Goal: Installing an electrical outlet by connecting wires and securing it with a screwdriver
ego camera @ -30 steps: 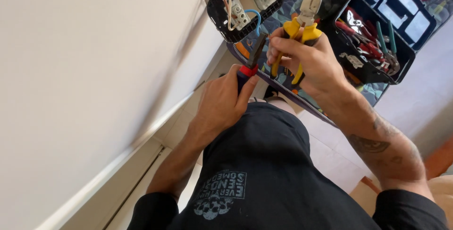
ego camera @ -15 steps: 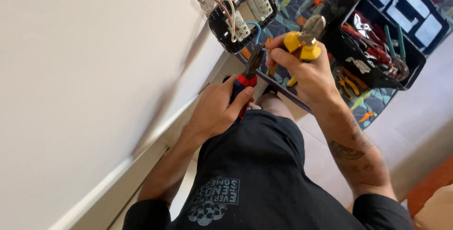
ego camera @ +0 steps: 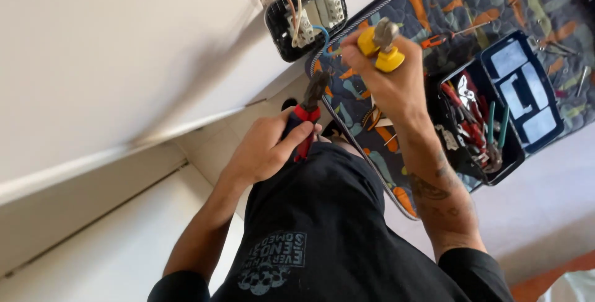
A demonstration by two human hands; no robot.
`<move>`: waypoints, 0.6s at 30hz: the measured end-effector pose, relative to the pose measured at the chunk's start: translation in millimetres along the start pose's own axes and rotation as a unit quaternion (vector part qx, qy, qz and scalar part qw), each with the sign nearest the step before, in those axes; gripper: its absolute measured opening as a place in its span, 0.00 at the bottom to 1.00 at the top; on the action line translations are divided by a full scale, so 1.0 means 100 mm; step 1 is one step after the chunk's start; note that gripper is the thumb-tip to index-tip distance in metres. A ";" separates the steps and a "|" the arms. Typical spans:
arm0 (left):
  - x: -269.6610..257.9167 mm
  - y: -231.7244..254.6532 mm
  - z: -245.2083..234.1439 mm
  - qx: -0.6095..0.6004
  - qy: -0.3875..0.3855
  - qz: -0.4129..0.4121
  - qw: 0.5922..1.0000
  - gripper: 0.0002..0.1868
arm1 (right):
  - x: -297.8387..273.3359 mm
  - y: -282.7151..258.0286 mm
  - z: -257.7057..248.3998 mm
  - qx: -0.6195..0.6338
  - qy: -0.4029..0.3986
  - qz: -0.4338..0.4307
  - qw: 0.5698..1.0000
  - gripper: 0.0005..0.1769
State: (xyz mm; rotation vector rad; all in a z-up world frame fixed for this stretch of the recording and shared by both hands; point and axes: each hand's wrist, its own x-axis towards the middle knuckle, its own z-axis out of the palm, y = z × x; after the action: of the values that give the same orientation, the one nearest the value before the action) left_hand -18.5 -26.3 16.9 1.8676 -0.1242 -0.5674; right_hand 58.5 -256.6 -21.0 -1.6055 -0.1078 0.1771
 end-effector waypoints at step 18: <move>0.27 1.21 0.13 0.348 0.076 -0.200 0.913 0.25 | 0.20 -0.03 -0.67 -0.227 -0.020 -0.138 0.964 0.12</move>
State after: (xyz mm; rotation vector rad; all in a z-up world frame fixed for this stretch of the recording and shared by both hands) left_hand 22.0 -91.5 115.5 2.6584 0.1954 -0.7109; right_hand 90.2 -318.7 -16.7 -2.0228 -0.4253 -0.0375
